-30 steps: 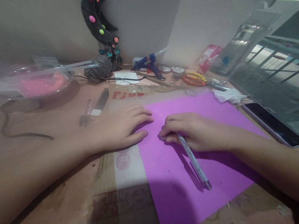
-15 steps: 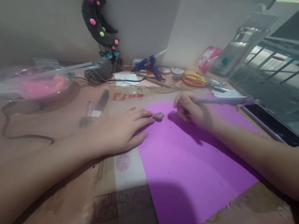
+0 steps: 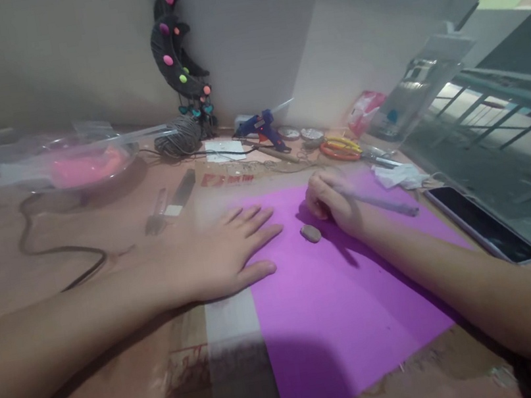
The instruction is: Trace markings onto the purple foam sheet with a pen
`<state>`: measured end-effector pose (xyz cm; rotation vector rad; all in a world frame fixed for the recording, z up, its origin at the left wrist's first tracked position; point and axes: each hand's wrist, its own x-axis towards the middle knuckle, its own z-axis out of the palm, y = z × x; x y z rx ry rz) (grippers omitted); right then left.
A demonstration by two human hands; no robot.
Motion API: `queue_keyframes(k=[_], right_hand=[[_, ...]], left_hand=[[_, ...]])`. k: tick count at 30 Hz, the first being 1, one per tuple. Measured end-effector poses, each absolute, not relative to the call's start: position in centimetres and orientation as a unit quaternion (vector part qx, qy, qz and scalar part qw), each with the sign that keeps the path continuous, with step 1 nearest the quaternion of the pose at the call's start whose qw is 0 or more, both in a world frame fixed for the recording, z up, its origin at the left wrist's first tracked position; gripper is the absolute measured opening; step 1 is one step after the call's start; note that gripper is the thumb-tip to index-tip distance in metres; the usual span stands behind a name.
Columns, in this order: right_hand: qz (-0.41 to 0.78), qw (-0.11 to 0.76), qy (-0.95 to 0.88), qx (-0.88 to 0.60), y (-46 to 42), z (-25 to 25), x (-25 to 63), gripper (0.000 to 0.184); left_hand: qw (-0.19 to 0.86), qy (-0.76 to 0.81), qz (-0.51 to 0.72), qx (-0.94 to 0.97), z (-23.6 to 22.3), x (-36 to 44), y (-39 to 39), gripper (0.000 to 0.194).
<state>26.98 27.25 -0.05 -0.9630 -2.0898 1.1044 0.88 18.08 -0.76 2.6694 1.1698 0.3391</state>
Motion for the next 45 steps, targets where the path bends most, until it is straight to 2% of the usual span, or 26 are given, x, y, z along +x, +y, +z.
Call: queue_keyframes(k=[3,7,10,12,15,17,23,25,28,31,35,38,41,43,45], right_hand=[[0.408,0.321,-0.770,-0.371,27.4,0.1,27.2,0.053],[0.469,0.305,-0.757,-0.337,27.3,0.1,27.4,0.050],[0.496,0.303,-0.742,-0.334,27.0,0.0,27.3,0.053],[0.454,0.311,-0.752,-0.362,26.8,0.1,27.1,0.046],[0.354,0.319,-0.788,-0.389,26.4,0.8,27.0,0.023],[0.290,0.274,-0.833,-0.383,26.2,1.9,27.0,0.018],[0.108,0.062,-0.888,-0.443,24.9,4.8,27.3,0.029],[0.103,0.014,-0.891,-0.442,24.2,4.9,27.2,0.031],[0.151,-0.010,-0.897,-0.415,23.9,4.3,27.2,0.029],[0.167,0.036,-0.881,-0.441,25.4,3.5,27.7,0.021],[0.109,0.189,-0.828,-0.517,29.4,2.3,29.0,0.032],[0.188,0.310,-0.789,-0.497,31.0,2.1,29.6,0.035],[0.311,0.424,-0.762,-0.378,30.3,2.6,29.2,0.038],[0.415,0.419,-0.751,-0.296,29.2,2.6,28.6,0.049],[0.520,0.358,-0.735,-0.248,28.2,2.0,28.0,0.059]], left_hand=[[0.100,0.403,0.060,0.908,-2.1,-0.9,20.5,0.070],[0.062,0.507,0.105,0.853,-2.2,-2.3,22.1,0.067],[0.054,0.519,0.147,0.840,-1.9,-2.3,22.3,0.062],[0.046,0.509,0.180,0.840,-1.9,-2.0,22.1,0.054],[0.049,0.500,0.202,0.841,-2.0,-1.8,22.1,0.048],[0.058,0.500,0.200,0.841,-2.1,-1.9,22.1,0.048],[0.067,0.498,0.198,0.842,-2.0,-2.0,22.2,0.049],[0.067,0.499,0.198,0.841,-1.9,-1.9,22.1,0.049],[0.068,0.499,0.197,0.841,-1.9,-1.8,22.1,0.049],[0.067,0.497,0.196,0.842,-2.0,-1.9,22.1,0.048],[0.067,0.495,0.201,0.843,-2.1,-2.0,22.1,0.047],[0.068,0.494,0.200,0.843,-2.1,-2.0,22.2,0.046],[0.067,0.492,0.201,0.844,-2.2,-2.1,22.2,0.044],[0.067,0.490,0.203,0.845,-2.2,-2.1,22.2,0.044],[0.067,0.489,0.202,0.846,-2.2,-2.1,22.2,0.044]])
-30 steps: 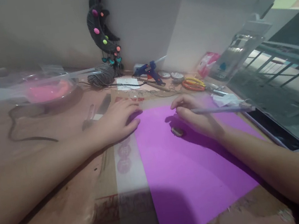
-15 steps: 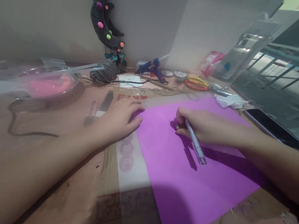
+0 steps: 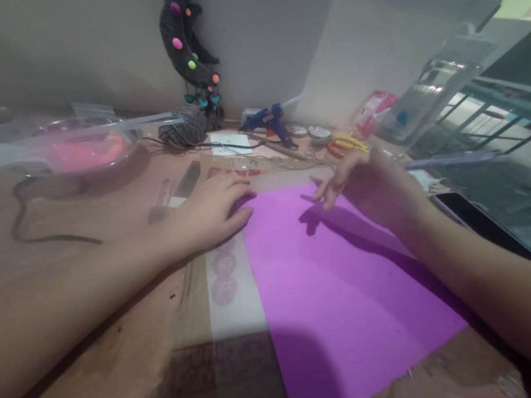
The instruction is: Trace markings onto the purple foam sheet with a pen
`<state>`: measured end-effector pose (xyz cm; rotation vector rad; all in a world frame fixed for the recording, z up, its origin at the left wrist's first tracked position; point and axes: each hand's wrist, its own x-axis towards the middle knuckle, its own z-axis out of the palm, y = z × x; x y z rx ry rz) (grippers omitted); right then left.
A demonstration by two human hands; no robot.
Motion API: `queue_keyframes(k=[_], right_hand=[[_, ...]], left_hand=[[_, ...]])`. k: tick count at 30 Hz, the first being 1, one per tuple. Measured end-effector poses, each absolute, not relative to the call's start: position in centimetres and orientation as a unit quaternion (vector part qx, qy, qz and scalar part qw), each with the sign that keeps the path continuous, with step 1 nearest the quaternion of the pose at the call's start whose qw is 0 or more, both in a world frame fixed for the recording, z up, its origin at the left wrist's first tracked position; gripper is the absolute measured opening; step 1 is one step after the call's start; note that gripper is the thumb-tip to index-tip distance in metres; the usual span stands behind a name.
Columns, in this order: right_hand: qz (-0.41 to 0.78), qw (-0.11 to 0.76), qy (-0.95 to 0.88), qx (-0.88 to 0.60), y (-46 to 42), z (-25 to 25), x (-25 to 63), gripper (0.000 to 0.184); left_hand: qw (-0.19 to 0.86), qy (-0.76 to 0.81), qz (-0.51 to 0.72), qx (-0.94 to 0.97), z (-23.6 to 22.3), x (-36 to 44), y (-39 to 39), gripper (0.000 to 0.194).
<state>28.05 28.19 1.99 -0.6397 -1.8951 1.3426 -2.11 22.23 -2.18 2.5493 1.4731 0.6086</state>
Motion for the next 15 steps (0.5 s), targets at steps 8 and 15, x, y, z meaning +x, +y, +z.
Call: queue_keyframes(k=[8,15], right_hand=[[0.742,0.088,-0.649,-0.142,26.7,1.2,28.8,0.064],[0.564,0.524,-0.521,-0.370,31.9,-1.3,27.6,0.050]], left_hand=[[0.049,0.498,0.183,0.846,-1.8,-2.0,22.1,0.048],[0.049,0.430,0.070,0.899,-2.3,1.2,21.4,0.061]])
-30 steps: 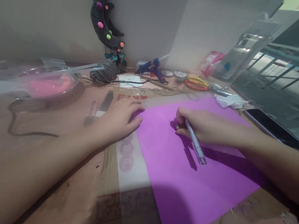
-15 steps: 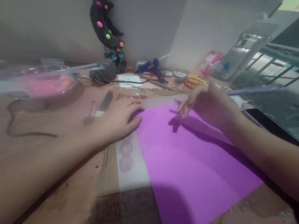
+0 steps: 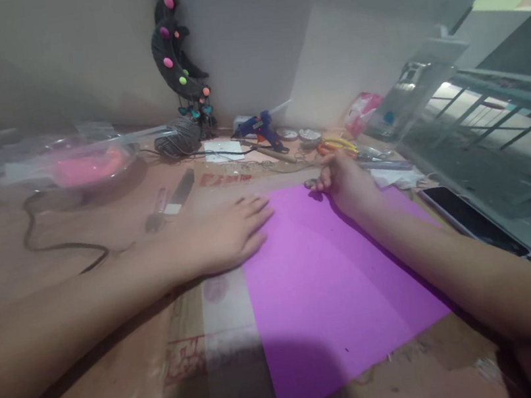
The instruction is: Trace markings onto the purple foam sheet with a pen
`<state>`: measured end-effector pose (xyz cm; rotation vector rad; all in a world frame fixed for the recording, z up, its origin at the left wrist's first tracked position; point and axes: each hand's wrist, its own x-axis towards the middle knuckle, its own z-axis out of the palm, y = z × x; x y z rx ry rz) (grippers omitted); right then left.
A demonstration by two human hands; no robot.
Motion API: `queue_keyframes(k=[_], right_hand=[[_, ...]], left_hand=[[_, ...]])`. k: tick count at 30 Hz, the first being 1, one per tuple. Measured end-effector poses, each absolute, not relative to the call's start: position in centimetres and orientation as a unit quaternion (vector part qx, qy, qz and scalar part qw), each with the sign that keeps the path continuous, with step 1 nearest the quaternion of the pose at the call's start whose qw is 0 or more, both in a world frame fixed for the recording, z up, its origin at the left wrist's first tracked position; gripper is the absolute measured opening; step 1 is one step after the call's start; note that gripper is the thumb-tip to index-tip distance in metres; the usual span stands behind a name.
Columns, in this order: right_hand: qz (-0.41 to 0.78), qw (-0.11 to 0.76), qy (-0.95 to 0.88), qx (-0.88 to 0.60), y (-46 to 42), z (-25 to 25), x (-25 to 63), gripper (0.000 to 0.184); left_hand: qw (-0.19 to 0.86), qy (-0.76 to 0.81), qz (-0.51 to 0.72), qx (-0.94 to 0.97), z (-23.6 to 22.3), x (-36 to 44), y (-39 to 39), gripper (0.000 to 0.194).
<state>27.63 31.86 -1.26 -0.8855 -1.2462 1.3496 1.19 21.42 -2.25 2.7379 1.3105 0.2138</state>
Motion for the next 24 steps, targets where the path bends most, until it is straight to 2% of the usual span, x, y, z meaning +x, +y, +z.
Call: queue_keyframes(k=[3,6,7,9,11,12,14,15,17,19,22,23,24], right_hand=[[0.563,0.513,-0.536,-0.364,32.7,-2.3,27.5,0.052],[0.564,0.508,-0.545,-0.357,32.4,-2.4,27.7,0.056],[0.567,0.507,-0.543,-0.357,32.2,-2.4,27.7,0.056],[0.573,0.503,-0.541,-0.355,32.0,-2.3,27.8,0.057],[0.578,0.497,-0.545,-0.349,31.9,-2.2,27.8,0.057],[0.579,0.495,-0.546,-0.349,31.9,-2.2,27.8,0.057],[0.578,0.493,-0.547,-0.351,31.9,-2.3,27.7,0.055],[0.576,0.491,-0.548,-0.354,31.9,-2.3,27.7,0.056],[0.575,0.485,-0.552,-0.359,31.9,-2.4,27.7,0.058],[0.580,0.475,-0.559,-0.353,31.8,-2.4,27.9,0.060],[0.580,0.468,-0.574,-0.339,31.6,-2.4,28.0,0.061],[0.577,0.467,-0.579,-0.339,31.5,-2.3,28.0,0.061],[0.574,0.464,-0.582,-0.341,31.5,-2.2,28.0,0.060]], left_hand=[[0.113,0.437,0.036,0.892,-2.0,6.1,20.7,0.070],[0.181,0.399,0.061,0.897,-0.6,11.5,18.5,0.074],[0.231,0.337,0.073,0.910,0.0,12.9,17.5,0.073],[0.382,0.116,0.030,0.916,1.3,14.7,15.8,0.051],[0.495,0.074,0.044,0.865,2.2,15.0,15.2,0.054],[0.486,0.122,0.088,0.861,2.3,14.8,15.4,0.054],[0.336,0.274,0.168,0.885,1.9,13.9,16.2,0.055],[0.267,0.327,0.150,0.894,1.4,13.4,16.5,0.066],[0.235,0.306,0.080,0.919,0.3,12.3,16.3,0.078],[0.287,0.177,0.066,0.939,-0.3,11.0,14.8,0.071],[0.477,0.078,0.063,0.873,0.5,8.5,11.9,0.032],[0.528,0.105,0.058,0.841,1.2,7.5,11.4,0.033],[0.540,0.136,0.063,0.828,1.9,6.5,11.3,0.042]])
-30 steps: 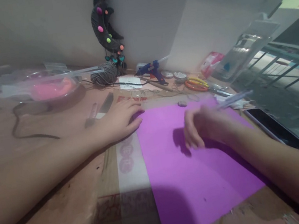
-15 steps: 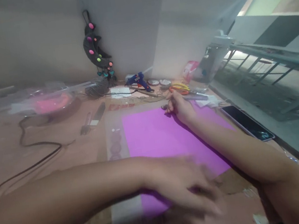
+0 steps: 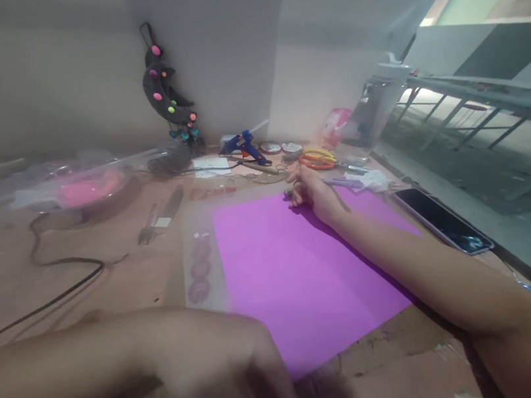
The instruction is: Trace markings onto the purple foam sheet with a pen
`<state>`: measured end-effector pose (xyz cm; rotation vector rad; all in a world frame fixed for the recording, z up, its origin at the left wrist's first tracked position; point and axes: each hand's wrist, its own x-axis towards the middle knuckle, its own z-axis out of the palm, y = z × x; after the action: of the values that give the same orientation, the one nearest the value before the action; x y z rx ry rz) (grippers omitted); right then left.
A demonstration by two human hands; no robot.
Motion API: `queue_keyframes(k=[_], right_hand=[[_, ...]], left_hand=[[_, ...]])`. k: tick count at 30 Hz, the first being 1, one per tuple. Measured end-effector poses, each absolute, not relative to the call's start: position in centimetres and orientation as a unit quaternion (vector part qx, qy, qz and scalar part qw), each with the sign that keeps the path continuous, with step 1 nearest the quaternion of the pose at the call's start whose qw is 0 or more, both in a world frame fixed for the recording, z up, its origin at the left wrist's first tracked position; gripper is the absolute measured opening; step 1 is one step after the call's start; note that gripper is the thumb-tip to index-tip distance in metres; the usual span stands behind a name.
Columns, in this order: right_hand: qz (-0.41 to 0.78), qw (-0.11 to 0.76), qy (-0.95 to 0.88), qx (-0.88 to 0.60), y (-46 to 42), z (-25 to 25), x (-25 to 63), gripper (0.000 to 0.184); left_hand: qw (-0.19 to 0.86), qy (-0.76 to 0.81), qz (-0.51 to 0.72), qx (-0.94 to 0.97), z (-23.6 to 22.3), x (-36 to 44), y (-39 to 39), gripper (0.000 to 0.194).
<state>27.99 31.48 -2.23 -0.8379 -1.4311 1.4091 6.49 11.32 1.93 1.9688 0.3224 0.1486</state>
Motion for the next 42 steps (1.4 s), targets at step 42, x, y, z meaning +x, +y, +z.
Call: queue_keyframes(k=[42], right_hand=[[0.420,0.219,-0.802,-0.363,22.7,0.2,23.7,0.034]], left_hand=[[0.092,0.463,0.212,0.856,-1.8,-2.0,21.7,0.031]])
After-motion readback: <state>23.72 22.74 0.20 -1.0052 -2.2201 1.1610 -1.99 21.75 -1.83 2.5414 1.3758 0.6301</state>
